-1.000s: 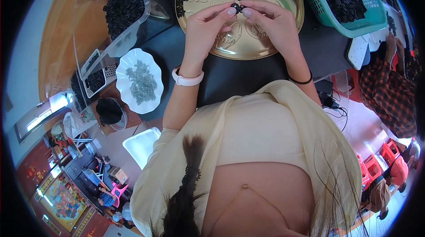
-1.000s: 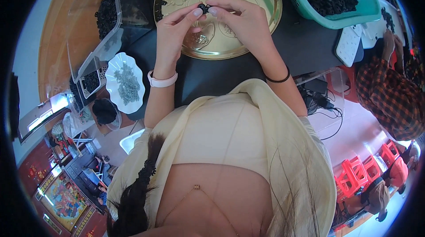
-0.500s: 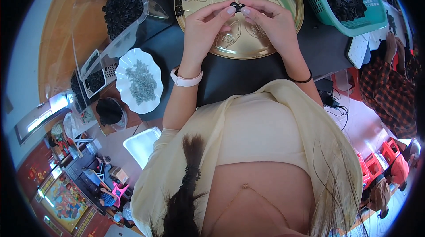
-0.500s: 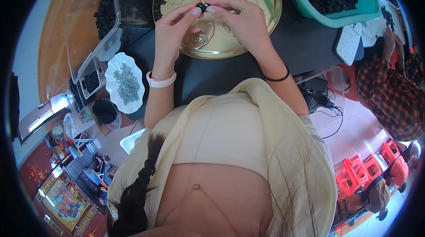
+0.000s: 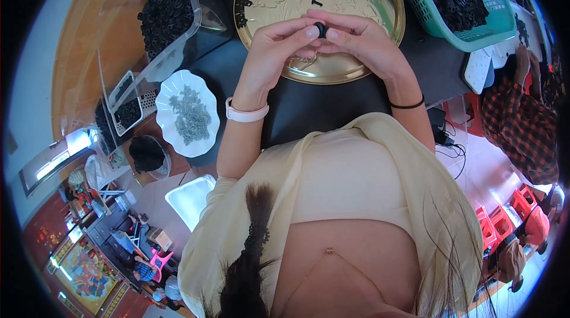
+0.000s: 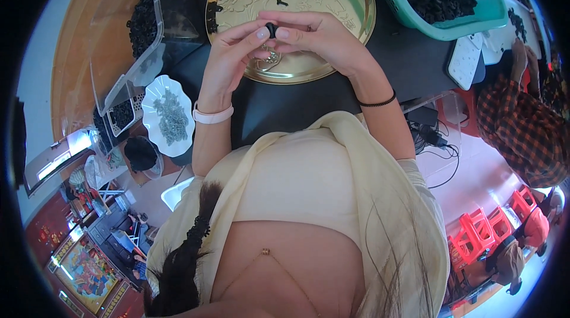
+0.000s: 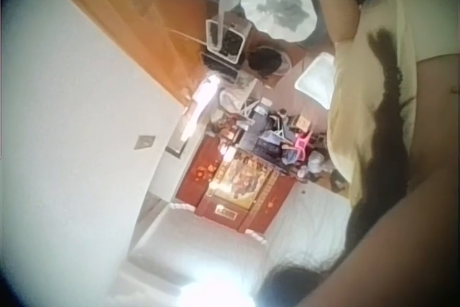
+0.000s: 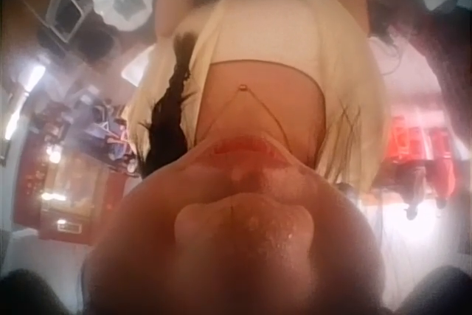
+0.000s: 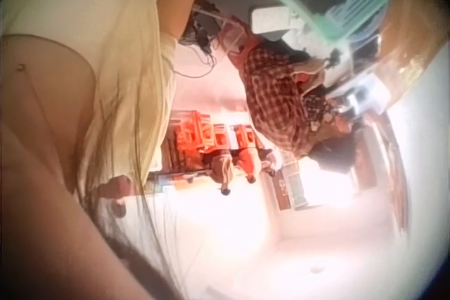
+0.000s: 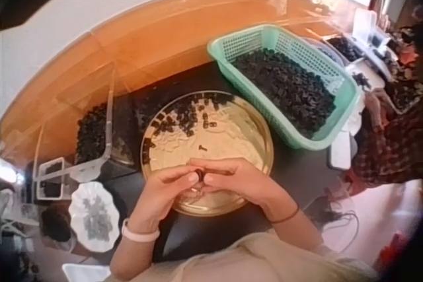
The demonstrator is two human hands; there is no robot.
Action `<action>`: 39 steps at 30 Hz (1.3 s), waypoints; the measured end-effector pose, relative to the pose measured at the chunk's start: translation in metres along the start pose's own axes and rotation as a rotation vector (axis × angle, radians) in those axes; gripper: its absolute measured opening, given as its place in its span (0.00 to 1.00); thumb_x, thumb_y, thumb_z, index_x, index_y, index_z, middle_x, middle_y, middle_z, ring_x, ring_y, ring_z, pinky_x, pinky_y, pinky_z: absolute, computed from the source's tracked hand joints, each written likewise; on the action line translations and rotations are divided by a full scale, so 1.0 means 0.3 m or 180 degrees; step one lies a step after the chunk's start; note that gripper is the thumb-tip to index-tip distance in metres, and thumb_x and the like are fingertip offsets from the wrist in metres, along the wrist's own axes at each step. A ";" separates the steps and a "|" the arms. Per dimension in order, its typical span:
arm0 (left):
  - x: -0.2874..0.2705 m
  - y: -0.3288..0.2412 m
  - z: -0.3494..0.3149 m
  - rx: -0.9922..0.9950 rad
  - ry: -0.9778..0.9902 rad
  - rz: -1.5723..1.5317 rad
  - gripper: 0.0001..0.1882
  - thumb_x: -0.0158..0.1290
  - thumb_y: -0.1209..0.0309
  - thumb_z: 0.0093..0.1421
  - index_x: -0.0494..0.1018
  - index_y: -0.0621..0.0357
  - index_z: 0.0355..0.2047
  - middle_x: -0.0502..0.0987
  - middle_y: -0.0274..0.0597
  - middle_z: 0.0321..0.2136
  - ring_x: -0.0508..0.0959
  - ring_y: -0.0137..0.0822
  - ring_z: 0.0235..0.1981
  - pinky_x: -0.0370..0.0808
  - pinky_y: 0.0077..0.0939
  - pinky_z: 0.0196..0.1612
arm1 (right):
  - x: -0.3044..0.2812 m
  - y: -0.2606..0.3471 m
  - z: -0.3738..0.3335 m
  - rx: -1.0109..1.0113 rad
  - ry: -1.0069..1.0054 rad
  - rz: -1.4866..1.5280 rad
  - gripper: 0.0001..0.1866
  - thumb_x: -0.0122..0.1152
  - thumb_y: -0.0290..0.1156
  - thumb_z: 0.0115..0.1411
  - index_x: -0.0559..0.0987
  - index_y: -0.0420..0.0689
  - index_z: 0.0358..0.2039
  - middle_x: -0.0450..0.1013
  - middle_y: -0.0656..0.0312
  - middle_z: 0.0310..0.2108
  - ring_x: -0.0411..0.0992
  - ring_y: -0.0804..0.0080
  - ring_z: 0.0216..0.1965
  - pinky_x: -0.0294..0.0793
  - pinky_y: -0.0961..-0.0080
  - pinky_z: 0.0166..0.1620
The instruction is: The person assembles small black parts on a gold tray by hand.
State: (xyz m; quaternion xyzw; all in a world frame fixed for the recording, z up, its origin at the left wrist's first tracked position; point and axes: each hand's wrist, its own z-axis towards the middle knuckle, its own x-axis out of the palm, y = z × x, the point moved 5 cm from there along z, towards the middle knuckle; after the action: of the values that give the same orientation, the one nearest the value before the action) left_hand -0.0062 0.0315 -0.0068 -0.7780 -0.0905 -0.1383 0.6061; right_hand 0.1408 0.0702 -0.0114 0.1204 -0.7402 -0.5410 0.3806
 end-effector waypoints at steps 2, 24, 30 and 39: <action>0.004 -0.003 -0.004 -0.0032 0.0072 -0.0051 0.14 0.54 0.74 0.59 0.73 0.67 0.45 0.79 0.44 0.36 0.80 0.30 0.34 0.79 0.19 0.35 | 0.003 -0.003 -0.001 0.0016 0.0044 -0.0013 0.23 0.58 0.34 0.60 0.71 0.42 0.55 0.74 0.60 0.44 0.74 0.76 0.41 0.74 0.81 0.47; 0.091 -0.057 -0.023 0.0294 -0.0452 -0.0077 0.12 0.55 0.74 0.59 0.73 0.65 0.43 0.79 0.43 0.33 0.79 0.28 0.32 0.77 0.16 0.35 | 0.033 0.094 -0.053 -0.0216 -0.0565 -0.0353 0.16 0.53 0.29 0.63 0.74 0.42 0.51 0.73 0.62 0.44 0.73 0.79 0.41 0.76 0.83 0.42; -0.022 -0.115 -0.085 0.0650 -0.0955 0.0479 0.10 0.54 0.73 0.60 0.73 0.60 0.42 0.80 0.38 0.34 0.79 0.26 0.29 0.74 0.13 0.30 | -0.064 0.325 -0.144 -0.1960 -0.2282 -0.1553 0.10 0.50 0.25 0.63 0.77 0.37 0.41 0.77 0.60 0.37 0.75 0.78 0.35 0.75 0.83 0.38; -0.176 -0.047 -0.190 0.0342 -0.1559 0.2501 0.09 0.56 0.72 0.57 0.78 0.56 0.39 0.79 0.33 0.30 0.67 0.20 0.18 0.64 0.13 0.23 | -0.262 0.518 -0.220 -0.2319 -0.3307 -0.2419 0.10 0.52 0.23 0.60 0.78 0.38 0.41 0.76 0.59 0.39 0.74 0.63 0.35 0.73 0.75 0.38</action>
State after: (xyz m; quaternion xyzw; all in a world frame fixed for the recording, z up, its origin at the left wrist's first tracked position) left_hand -0.0666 -0.0188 0.0020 -0.7306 0.0636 0.2944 0.6128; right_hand 0.2764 0.1296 0.1016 -0.0373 -0.5058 -0.8342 -0.2167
